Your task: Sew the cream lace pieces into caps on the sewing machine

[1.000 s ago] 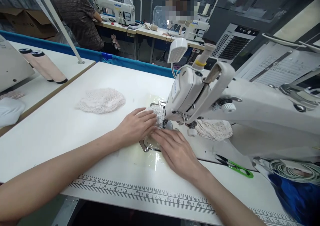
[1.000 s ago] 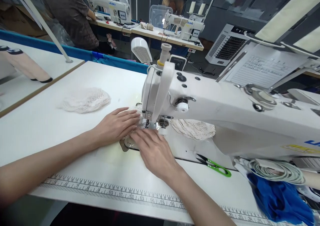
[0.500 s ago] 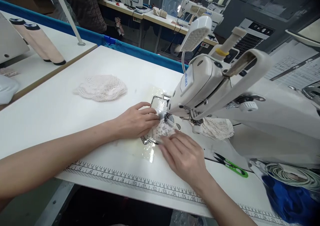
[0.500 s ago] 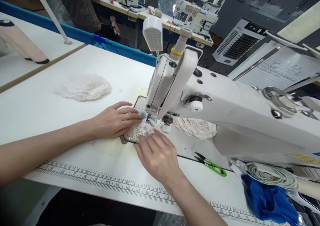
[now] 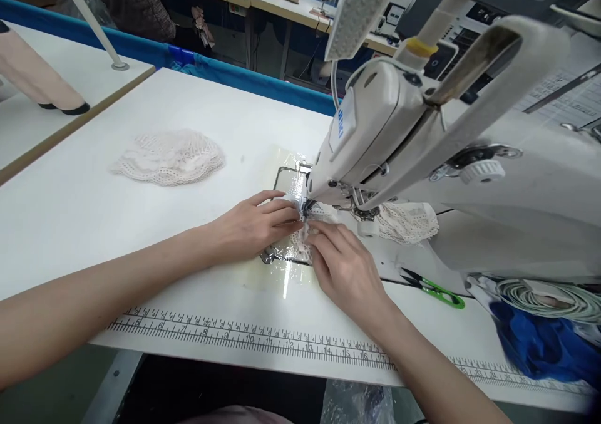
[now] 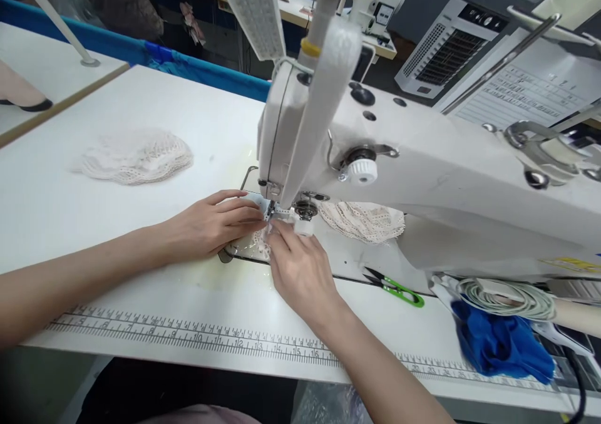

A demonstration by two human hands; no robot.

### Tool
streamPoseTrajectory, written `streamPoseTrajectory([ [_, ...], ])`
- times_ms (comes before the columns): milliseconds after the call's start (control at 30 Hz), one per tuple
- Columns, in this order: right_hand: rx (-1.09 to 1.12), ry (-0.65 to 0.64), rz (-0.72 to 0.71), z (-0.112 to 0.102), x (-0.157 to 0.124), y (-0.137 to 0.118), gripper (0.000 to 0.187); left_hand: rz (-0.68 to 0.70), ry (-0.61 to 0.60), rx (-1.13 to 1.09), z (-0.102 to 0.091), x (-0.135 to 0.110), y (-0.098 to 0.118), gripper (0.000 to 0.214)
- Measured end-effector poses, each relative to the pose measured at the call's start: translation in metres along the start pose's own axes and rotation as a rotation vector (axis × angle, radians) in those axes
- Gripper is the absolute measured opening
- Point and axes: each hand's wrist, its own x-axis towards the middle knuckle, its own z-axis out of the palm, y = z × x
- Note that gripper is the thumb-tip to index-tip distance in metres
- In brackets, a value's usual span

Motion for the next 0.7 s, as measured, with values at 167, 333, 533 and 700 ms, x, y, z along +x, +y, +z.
streamPoseTrajectory([
  [167, -0.045, -0.053, 0.088, 0.002, 0.003, 0.007, 0.025, 0.007, 0.003, 0.039, -0.002, 0.001, 0.006, 0.034],
  [333, -0.127, -0.032, 0.094, 0.007, 0.005, 0.014, 0.038, 0.033, 0.029, 0.091, -0.004, 0.002, 0.009, 0.034],
  [533, -0.165, -0.102, 0.099, 0.01, 0.006, 0.017, 0.04, 0.035, -0.036, 0.129, -0.007, 0.003, 0.013, 0.036],
  [700, -0.17, -0.094, 0.078, 0.009, 0.006, 0.018, 0.042, 0.055, 0.003, 0.184, -0.01, 0.006, 0.019, 0.029],
])
